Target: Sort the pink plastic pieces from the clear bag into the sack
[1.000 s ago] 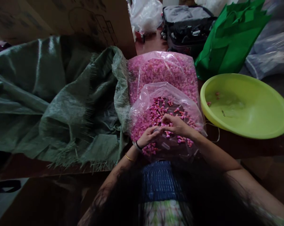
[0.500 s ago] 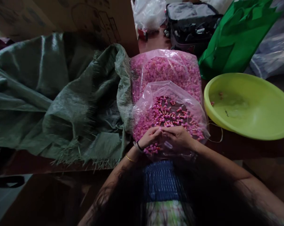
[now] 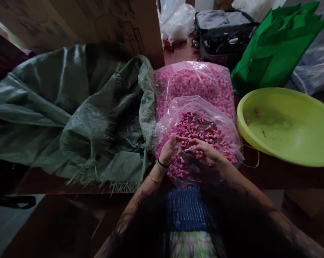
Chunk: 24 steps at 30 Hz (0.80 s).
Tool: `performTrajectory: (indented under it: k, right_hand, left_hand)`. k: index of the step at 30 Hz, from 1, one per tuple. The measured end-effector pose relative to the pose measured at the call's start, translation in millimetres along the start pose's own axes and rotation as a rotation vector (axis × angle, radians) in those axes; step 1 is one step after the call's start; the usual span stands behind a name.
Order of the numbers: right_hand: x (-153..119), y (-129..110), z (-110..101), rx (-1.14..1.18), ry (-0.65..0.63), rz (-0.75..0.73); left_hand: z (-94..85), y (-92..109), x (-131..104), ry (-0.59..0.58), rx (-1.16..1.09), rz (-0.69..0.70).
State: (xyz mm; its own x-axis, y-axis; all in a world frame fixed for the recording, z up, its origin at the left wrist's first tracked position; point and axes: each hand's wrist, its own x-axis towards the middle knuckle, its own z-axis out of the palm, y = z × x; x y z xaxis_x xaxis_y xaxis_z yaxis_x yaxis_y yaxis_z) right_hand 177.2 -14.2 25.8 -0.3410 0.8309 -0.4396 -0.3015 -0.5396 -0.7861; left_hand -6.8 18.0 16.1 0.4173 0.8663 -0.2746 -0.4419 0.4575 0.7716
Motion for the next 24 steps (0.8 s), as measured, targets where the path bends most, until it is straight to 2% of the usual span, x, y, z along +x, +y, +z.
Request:
performTrajectory:
  k: [2, 7, 10, 12, 15, 20, 24]
  right_hand:
    - [1.2, 5.6, -4.7, 0.051, -0.025, 0.036]
    - [12.4, 13.9, -18.8, 0.271, 0.165, -0.075]
    - [14.0, 13.5, -20.0, 0.277, 0.149, -0.059]
    - [12.9, 12.4, -17.7, 0.218, 0.106, -0.066]
    - [12.7, 12.7, -14.0, 0.075, 0.097, -0.161]
    - [15.0, 14.6, -12.1, -0.313, 0.088, -0.247]
    - [6.2, 10.1, -0.7, -0.443, 0.182, -0.336]
  left_hand:
    - [-1.0, -4.4, 0.1, 0.025, -0.052, -0.020]
    - [-3.6, -9.8, -1.3, -0.005, -0.056, -0.104]
    - [-8.7, -9.3, -3.0, 0.028, -0.022, -0.130]
    - [-10.8, -8.5, -4.6, 0.061, -0.029, -0.102]
    - [-10.2, -7.2, -7.2, 0.088, -0.060, -0.074]
    - [-9.7, -5.6, -8.7, 0.177, -0.112, -0.109]
    - [-11.7, -5.5, -8.0, 0.181, -0.197, -0.142]
